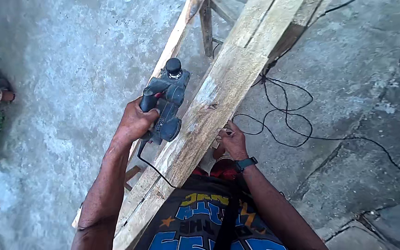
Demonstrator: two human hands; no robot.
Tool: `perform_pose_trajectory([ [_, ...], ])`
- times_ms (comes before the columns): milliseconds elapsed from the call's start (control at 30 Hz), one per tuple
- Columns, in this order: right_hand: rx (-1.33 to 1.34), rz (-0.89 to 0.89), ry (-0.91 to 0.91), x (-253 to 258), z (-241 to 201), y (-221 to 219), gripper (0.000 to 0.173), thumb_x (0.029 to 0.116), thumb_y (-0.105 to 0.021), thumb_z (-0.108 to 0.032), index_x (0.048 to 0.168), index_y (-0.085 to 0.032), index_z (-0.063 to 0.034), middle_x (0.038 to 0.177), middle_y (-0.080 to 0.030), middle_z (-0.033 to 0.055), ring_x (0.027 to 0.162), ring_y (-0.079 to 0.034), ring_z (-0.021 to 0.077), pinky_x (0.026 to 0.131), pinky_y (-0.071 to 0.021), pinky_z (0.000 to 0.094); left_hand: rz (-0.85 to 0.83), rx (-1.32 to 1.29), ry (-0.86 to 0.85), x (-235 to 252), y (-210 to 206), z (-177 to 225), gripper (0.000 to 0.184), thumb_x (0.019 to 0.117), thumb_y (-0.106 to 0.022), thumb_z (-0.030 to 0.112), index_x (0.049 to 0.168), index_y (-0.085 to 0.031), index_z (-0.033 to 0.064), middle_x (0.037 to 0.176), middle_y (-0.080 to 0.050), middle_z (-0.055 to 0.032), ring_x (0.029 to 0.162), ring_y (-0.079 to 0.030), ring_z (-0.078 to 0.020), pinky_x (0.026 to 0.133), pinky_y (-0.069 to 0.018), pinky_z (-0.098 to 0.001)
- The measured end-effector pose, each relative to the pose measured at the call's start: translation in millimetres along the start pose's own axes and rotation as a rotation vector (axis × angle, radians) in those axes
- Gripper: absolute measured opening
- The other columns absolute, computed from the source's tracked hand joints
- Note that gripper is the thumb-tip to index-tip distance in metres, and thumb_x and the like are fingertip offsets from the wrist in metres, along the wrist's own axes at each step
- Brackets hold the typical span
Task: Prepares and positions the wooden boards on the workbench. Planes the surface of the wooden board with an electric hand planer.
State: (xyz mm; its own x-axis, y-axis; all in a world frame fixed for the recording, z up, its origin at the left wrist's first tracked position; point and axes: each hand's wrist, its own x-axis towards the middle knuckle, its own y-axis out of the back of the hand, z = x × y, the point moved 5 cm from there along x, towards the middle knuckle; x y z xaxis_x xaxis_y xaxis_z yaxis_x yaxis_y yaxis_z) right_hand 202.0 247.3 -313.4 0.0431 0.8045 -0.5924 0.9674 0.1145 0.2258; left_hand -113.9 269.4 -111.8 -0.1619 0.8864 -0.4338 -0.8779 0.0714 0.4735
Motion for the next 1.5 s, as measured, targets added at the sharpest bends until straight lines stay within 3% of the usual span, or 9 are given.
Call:
perform_pose_trajectory([
  [233,0.052,-0.110,0.062,2,6,-3,0.057,0.0992,-0.067,-0.012,0.151,-0.043,-0.0030,0.118,-0.066,0.0181,0.085,-0.074,0.0266,0.069,-0.0664,0.0453,0.363,-0.161,0.312,-154,64,-100,0.024,0.0908,-0.063,0.014,0.113,-0.066,0.0072,0.061,-0.059,-0.0014,0.046,-0.056,-0.0122,0.047,-0.0535,-0.0301],
  [467,0.057,-0.104,-0.024,-3,15,-13,0.061,0.1090,-0.052,-0.023,0.162,-0.022,-0.0163,0.113,-0.065,0.0209,0.078,-0.075,0.0319,0.063,-0.0663,0.0494,0.576,-0.107,0.566,-287,69,-208,0.024,0.0891,-0.067,0.019,0.111,-0.068,0.0108,0.062,-0.061,-0.0013,0.048,-0.058,-0.0128,0.050,-0.0535,-0.0312],
  [667,0.087,-0.030,-0.076,-25,31,-45,0.054,0.1124,-0.029,-0.046,0.149,-0.039,-0.0069,0.117,-0.064,0.0204,0.087,-0.072,0.0329,0.070,-0.0628,0.0526,0.694,-0.285,0.663,-358,62,-300,0.021,0.0906,-0.065,0.017,0.107,-0.066,0.0032,0.061,-0.060,-0.0032,0.047,-0.057,-0.0144,0.049,-0.0540,-0.0332],
  [800,-0.030,-0.079,-0.119,-72,44,-83,0.057,0.1091,-0.046,-0.042,0.155,-0.032,-0.0117,0.134,-0.059,0.0211,0.105,-0.069,0.0352,0.077,-0.0614,0.0570,0.822,-0.463,0.694,-384,58,-341,0.020,0.0930,-0.065,0.013,0.108,-0.064,0.0008,0.061,-0.058,-0.0036,0.047,-0.056,-0.0140,0.049,-0.0531,-0.0313],
  [967,-0.025,-0.307,-0.353,-133,76,-119,0.054,0.1071,-0.054,-0.034,0.150,-0.038,-0.0067,0.127,-0.061,0.0232,0.094,-0.072,0.0355,0.072,-0.0635,0.0514,0.957,-0.634,0.682,-378,62,-390,0.018,0.0950,-0.065,0.012,0.106,-0.061,-0.0013,0.063,-0.059,-0.0066,0.049,-0.058,-0.0164,0.051,-0.0549,-0.0339],
  [1067,0.013,-0.309,-0.443,-133,85,-124,0.052,0.1068,-0.054,-0.036,0.148,-0.041,-0.0061,0.130,-0.060,0.0238,0.099,-0.070,0.0363,0.076,-0.0623,0.0516,0.994,-0.654,0.680,-366,64,-414,0.018,0.0949,-0.065,0.014,0.105,-0.061,0.0001,0.063,-0.060,-0.0071,0.048,-0.058,-0.0168,0.049,-0.0543,-0.0342],
  [1233,0.024,-0.262,-0.351,-136,85,-116,0.052,0.1089,-0.048,-0.041,0.146,-0.043,-0.0044,0.124,-0.062,0.0236,0.094,-0.071,0.0348,0.075,-0.0622,0.0504,0.991,-0.621,0.723,-357,65,-436,0.023,0.0931,-0.067,0.019,0.107,-0.062,0.0007,0.068,-0.062,-0.0083,0.050,-0.060,-0.0184,0.051,-0.0557,-0.0372],
  [1400,0.063,-0.176,-0.257,-145,78,-110,0.068,0.1055,-0.035,-0.063,0.143,-0.050,-0.0083,0.112,-0.068,0.0210,0.083,-0.071,0.0332,0.068,-0.0606,0.0516,1.010,-0.656,0.707,-363,69,-446,0.019,0.0933,-0.067,0.017,0.103,-0.062,0.0012,0.067,-0.061,-0.0066,0.050,-0.059,-0.0173,0.050,-0.0550,-0.0369],
  [1500,0.188,-0.121,-0.191,-152,63,-104,0.060,0.1068,-0.043,-0.055,0.143,-0.051,-0.0075,0.123,-0.066,0.0203,0.098,-0.070,0.0332,0.077,-0.0599,0.0523,1.008,-0.657,0.669,-357,65,-452,0.022,0.0918,-0.068,0.019,0.102,-0.061,0.0010,0.067,-0.060,-0.0054,0.050,-0.058,-0.0166,0.050,-0.0550,-0.0377],
])
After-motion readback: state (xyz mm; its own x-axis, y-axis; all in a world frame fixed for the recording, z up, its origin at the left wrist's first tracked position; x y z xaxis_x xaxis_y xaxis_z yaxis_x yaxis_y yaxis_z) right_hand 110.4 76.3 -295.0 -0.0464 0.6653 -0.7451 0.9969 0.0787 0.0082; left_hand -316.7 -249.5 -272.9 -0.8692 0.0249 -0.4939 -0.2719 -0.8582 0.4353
